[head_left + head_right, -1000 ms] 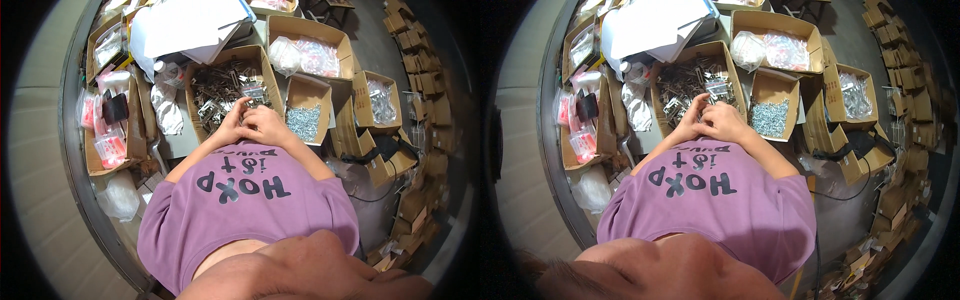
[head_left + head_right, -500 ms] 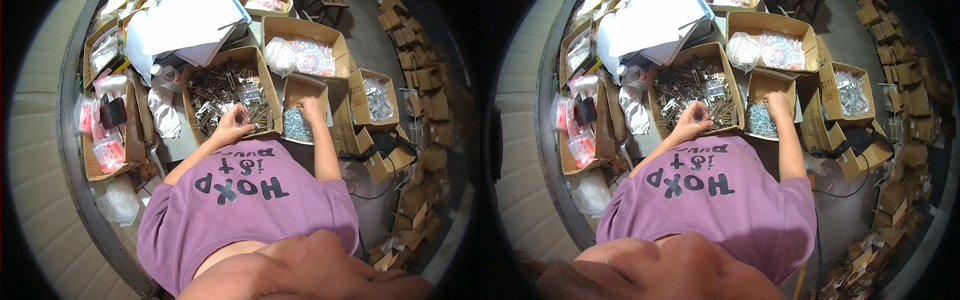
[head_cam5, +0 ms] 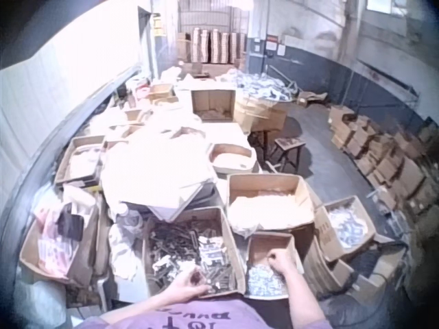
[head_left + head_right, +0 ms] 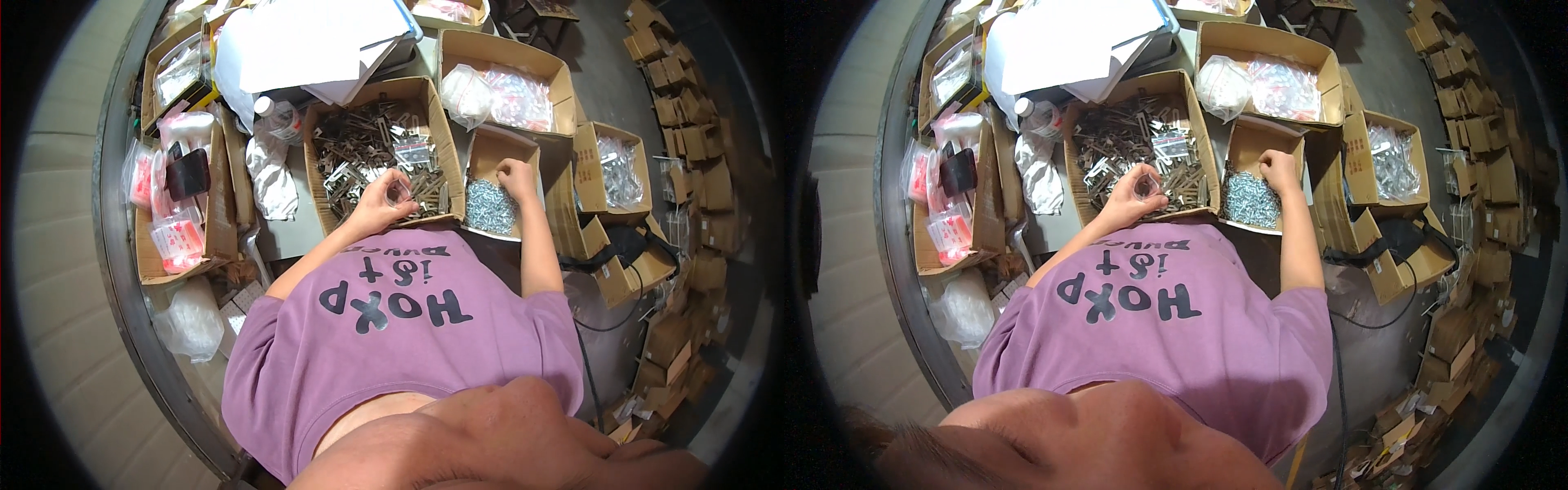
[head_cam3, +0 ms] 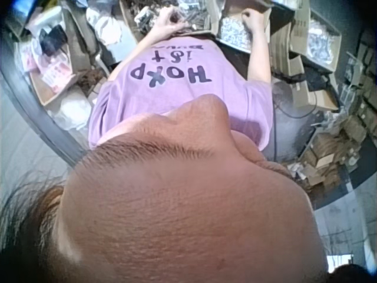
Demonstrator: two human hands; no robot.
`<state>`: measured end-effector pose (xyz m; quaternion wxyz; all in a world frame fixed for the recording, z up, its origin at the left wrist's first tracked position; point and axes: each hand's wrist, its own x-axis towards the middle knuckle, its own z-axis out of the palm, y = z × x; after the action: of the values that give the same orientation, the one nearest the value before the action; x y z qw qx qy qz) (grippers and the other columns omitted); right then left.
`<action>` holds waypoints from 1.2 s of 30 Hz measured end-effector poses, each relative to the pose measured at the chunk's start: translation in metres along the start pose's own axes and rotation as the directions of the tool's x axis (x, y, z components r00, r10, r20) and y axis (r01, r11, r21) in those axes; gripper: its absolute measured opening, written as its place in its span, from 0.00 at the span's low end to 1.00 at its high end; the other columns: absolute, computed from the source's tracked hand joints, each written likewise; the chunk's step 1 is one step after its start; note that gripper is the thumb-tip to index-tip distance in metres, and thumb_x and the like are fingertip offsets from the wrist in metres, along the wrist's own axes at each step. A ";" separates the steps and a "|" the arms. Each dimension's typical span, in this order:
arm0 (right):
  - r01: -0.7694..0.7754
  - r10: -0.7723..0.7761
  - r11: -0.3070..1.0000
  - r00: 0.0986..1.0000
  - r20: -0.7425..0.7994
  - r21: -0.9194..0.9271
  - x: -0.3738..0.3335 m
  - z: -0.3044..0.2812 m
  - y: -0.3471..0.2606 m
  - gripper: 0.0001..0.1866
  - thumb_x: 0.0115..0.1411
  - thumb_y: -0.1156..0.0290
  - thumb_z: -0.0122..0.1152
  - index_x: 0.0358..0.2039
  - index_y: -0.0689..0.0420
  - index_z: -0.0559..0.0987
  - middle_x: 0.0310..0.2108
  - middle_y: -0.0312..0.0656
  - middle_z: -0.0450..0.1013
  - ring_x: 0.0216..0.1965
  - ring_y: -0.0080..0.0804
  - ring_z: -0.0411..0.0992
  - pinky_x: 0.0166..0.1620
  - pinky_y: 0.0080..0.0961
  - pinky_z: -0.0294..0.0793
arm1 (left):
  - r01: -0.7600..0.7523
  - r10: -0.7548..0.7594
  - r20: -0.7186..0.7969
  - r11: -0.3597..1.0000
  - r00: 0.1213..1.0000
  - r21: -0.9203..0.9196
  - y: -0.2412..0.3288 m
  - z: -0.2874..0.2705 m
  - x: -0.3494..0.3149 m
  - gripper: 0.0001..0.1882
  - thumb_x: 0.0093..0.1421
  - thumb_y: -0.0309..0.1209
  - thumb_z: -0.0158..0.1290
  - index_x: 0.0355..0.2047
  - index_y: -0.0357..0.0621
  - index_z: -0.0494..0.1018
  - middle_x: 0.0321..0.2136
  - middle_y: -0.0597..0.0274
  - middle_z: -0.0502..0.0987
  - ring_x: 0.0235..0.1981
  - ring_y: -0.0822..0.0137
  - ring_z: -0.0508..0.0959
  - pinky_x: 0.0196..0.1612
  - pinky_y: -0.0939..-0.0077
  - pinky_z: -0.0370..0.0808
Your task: The person sorts small metal components by hand, picking them from a large cardboard box and placing them into smaller containers or plastic bags.
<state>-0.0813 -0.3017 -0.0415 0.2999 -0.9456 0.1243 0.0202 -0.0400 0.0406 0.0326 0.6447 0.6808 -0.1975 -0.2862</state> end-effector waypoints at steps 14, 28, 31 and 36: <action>-0.054 0.058 0.964 0.998 0.007 -0.259 -0.002 -0.003 -0.023 0.07 0.45 0.71 0.58 0.27 0.53 0.80 0.28 0.48 0.75 0.34 0.44 0.74 0.40 0.37 0.72 | 0.018 -0.018 0.016 1.000 1.000 0.003 0.006 0.003 0.002 0.18 0.46 0.26 0.62 0.36 0.42 0.65 0.26 0.69 0.67 0.28 0.79 0.67 0.31 0.85 0.67; 0.113 -0.181 0.791 0.982 0.053 0.602 -0.018 -0.019 -0.132 0.06 0.45 0.78 0.60 0.27 0.63 0.78 0.23 0.35 0.74 0.25 0.17 0.69 0.30 0.16 0.70 | -0.003 -0.003 0.051 0.994 0.999 0.105 0.003 0.012 0.010 0.17 0.45 0.27 0.62 0.34 0.41 0.68 0.26 0.67 0.70 0.30 0.75 0.70 0.35 0.80 0.69; 0.364 -0.517 0.699 0.852 0.083 0.615 -0.026 -0.023 -0.179 0.09 0.46 0.74 0.63 0.30 0.63 0.79 0.25 0.40 0.76 0.27 0.25 0.73 0.33 0.21 0.72 | -0.059 0.057 0.033 0.995 0.998 0.075 0.001 0.018 0.014 0.17 0.45 0.27 0.62 0.34 0.40 0.68 0.27 0.66 0.71 0.31 0.75 0.70 0.36 0.80 0.69; 0.226 -0.180 0.869 0.973 -0.146 0.439 0.025 -0.028 -0.161 0.10 0.52 0.67 0.59 0.31 0.59 0.80 0.27 0.43 0.77 0.29 0.30 0.75 0.34 0.25 0.72 | 0.043 -0.042 0.073 0.999 0.996 -0.011 0.007 0.013 0.010 0.16 0.46 0.25 0.62 0.34 0.41 0.68 0.25 0.69 0.69 0.30 0.78 0.68 0.35 0.81 0.67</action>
<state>-0.0187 -0.1963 0.0690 0.5058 -0.8572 0.0403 -0.0885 -0.0402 0.0240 0.0383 0.6350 0.6699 -0.2047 -0.3257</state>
